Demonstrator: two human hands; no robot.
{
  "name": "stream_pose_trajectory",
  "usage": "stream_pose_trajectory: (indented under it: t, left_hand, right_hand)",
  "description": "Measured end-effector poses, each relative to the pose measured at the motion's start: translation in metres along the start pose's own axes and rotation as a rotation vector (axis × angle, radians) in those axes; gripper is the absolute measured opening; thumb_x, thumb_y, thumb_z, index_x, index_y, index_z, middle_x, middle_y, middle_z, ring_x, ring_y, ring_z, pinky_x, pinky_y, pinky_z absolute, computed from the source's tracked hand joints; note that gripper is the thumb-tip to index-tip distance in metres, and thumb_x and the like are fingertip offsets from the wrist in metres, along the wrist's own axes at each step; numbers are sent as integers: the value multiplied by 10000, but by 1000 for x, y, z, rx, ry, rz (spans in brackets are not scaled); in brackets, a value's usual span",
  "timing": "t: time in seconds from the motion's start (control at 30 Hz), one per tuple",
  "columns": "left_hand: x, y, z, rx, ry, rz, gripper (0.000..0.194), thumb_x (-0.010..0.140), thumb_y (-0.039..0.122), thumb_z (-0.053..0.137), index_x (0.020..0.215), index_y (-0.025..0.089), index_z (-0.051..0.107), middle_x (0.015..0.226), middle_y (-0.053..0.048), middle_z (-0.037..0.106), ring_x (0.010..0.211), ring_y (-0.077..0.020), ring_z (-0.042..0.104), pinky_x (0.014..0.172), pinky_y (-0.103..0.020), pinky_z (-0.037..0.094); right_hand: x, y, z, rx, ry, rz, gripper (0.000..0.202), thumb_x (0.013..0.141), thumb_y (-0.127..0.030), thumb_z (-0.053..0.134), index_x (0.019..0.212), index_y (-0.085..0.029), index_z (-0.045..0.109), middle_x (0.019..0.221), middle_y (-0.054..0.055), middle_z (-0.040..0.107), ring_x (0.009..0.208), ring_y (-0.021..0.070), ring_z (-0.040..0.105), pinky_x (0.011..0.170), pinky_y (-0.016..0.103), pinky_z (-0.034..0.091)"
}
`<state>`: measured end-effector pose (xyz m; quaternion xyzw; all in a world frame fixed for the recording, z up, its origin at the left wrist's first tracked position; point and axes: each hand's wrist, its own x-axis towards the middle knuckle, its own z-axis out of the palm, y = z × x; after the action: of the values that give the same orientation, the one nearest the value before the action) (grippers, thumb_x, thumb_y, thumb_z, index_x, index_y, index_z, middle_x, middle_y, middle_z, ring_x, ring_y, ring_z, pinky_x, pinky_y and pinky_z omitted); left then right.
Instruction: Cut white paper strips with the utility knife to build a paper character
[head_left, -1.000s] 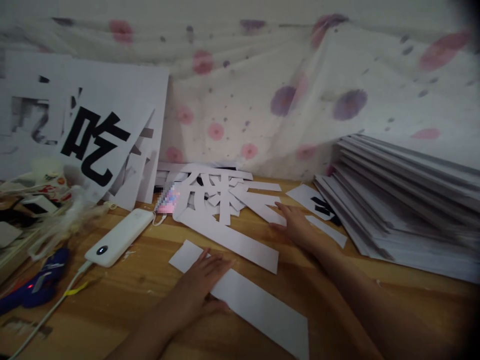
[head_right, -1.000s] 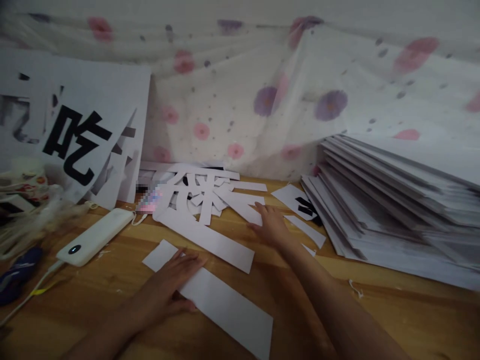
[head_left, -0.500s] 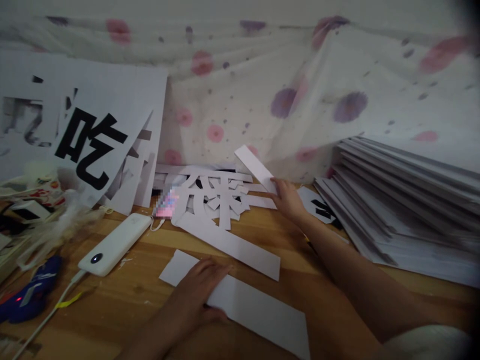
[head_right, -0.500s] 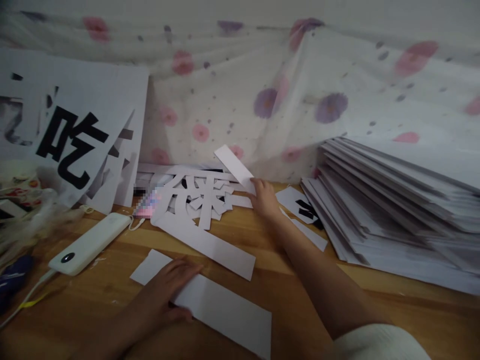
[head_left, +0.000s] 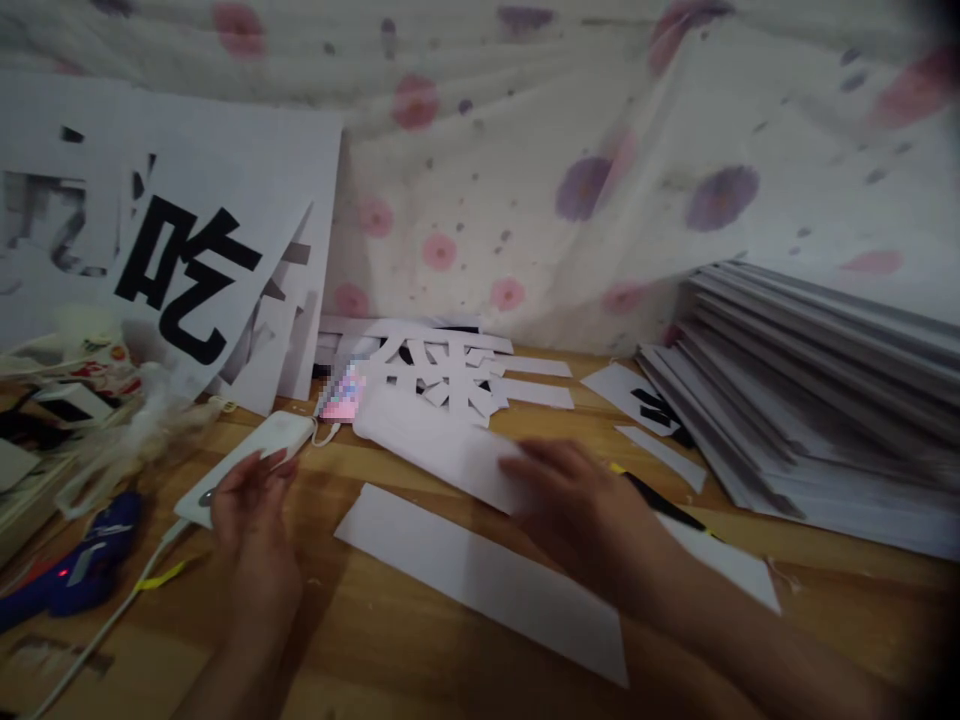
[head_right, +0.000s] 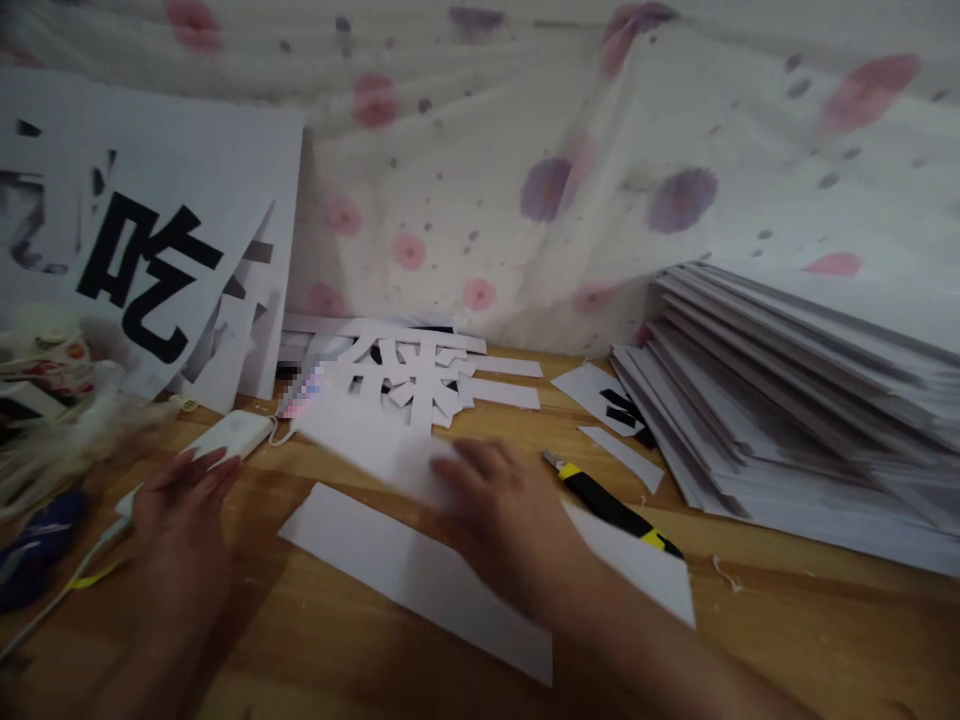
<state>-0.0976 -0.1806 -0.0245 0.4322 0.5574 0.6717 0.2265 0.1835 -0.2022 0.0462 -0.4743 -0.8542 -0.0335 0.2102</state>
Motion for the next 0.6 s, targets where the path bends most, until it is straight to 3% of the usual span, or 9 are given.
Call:
stream_pose_trajectory:
  t: [0.1, 0.2, 0.4, 0.6]
  left_hand:
    - [7, -3, -5, -60, 73, -104, 366, 772, 413, 545, 1096, 270, 453, 1199, -33, 525, 1203, -245, 482, 1085, -474, 319]
    - [-4, -4, -3, -52, -24, -196, 402, 655, 398, 700, 992, 252, 537, 1092, -29, 584, 1121, -267, 537, 1045, -494, 369]
    - [-24, -8, -6, 34, -248, -263, 473, 643, 437, 703, 1038, 249, 525, 1178, -56, 570, 1157, -263, 523, 1044, -478, 379]
    - [-21, -12, -21, 92, -228, -264, 498, 663, 518, 646, 1048, 237, 503, 1218, -84, 552, 1154, -280, 535, 1003, -475, 423]
  right_hand:
    - [-50, -17, 24, 87, -149, 37, 426, 704, -170, 629, 1126, -229, 616, 1170, 99, 622, 1021, 274, 576, 821, 424, 518]
    - [-70, -31, 42, 101, -240, 99, 421, 701, -157, 645, 1118, -215, 639, 1205, 115, 617, 1058, 295, 570, 851, 453, 507]
    - [-58, -45, 49, 184, -301, 79, 412, 733, -188, 631, 1144, -212, 636, 1269, 86, 592, 1111, 306, 543, 903, 461, 481]
    - [-53, -43, 61, 195, -355, 81, 509, 706, -193, 649, 1212, -183, 600, 1299, 80, 571, 1153, 305, 506, 956, 446, 449]
